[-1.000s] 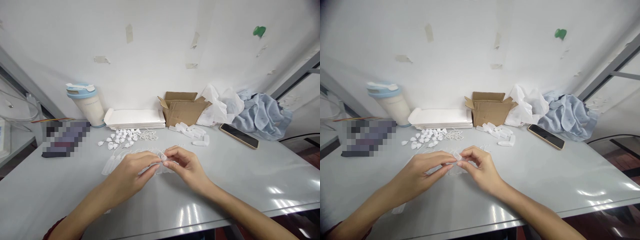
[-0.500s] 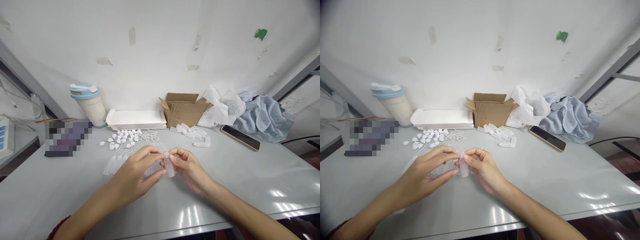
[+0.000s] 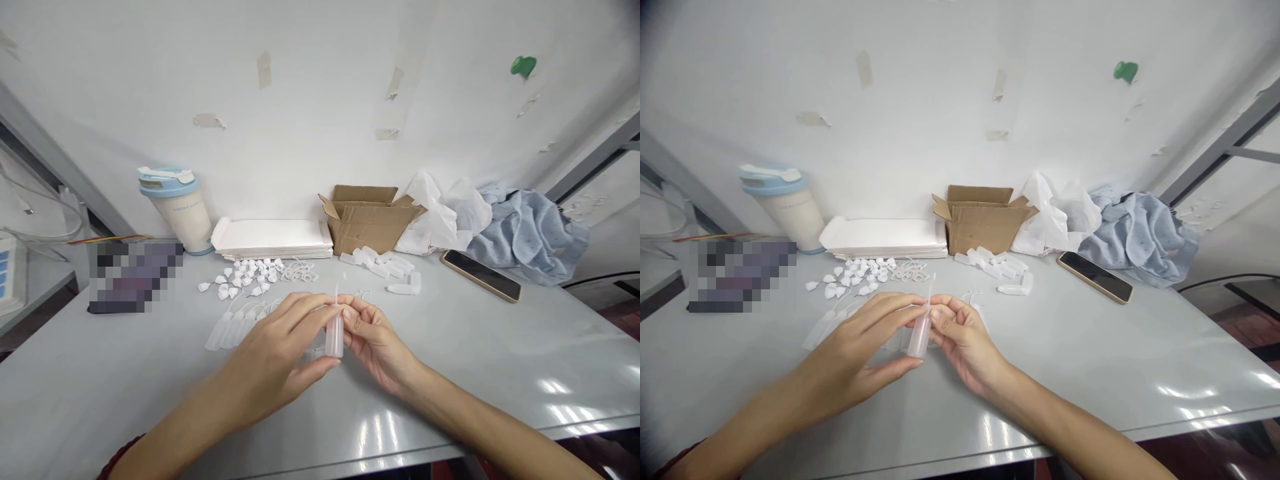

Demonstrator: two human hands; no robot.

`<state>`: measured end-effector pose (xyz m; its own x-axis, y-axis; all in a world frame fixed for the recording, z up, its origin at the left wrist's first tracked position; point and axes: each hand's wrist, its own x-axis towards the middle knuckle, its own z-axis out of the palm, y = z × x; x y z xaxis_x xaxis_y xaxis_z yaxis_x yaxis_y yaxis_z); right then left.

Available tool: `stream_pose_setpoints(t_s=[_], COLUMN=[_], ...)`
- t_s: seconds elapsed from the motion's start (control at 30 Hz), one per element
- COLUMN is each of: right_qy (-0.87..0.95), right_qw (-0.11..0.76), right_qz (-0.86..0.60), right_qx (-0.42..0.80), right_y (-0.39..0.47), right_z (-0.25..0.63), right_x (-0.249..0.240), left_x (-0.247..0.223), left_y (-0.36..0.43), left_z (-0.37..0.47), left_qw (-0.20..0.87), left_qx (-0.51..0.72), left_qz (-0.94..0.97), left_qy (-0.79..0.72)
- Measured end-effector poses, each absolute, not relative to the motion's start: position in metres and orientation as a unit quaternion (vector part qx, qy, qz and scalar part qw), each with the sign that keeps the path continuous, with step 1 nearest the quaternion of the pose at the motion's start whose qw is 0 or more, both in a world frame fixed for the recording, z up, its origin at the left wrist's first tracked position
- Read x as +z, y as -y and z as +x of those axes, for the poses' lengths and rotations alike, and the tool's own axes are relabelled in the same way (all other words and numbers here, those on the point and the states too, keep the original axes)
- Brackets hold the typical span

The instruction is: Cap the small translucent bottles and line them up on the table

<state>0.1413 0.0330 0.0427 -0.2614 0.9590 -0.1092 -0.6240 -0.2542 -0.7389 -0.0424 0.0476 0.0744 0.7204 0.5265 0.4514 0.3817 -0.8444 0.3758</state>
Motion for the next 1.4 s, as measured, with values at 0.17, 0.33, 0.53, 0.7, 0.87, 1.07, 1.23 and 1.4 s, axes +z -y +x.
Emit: stream_pose_setpoints(t_s=[0.17,0.33,0.53,0.7,0.87,1.07,1.23,1.4], right_qy=[0.318,0.366,0.431,0.465,0.474,0.495,0.507,0.518], right_qw=[0.521,0.501,0.493,0.470,0.472,0.462,0.455,0.449], right_qz=[-0.297,-0.312,-0.318,-0.338,-0.336,-0.349,-0.376,-0.389], right_qx=[0.734,0.720,0.686,0.670,0.663,0.648,0.628,0.616], right_y=[-0.033,-0.031,-0.028,-0.027,-0.027,-0.028,-0.029,-0.030], right_z=[0.142,0.140,0.140,0.140,0.140,0.142,0.141,0.140], right_x=[0.046,0.048,0.047,0.049,0.053,0.053,0.048,0.046], left_x=[0.074,0.073,0.073,0.075,0.077,0.077,0.075,0.074], left_y=[-0.045,-0.044,-0.044,-0.045,-0.045,-0.047,-0.048,-0.050], left_z=[-0.041,-0.042,-0.043,-0.044,-0.044,-0.044,-0.044,-0.043], left_qw=[0.135,0.122,0.072,0.089,0.103,0.078,0.065,0.067], left_qx=[0.302,0.289,0.274,0.261,0.266,0.279,0.274,0.271], left_qz=[0.911,0.913,0.925,0.929,0.925,0.926,0.929,0.930], left_qy=[-0.245,-0.262,-0.252,-0.247,-0.250,-0.242,-0.240,-0.240])
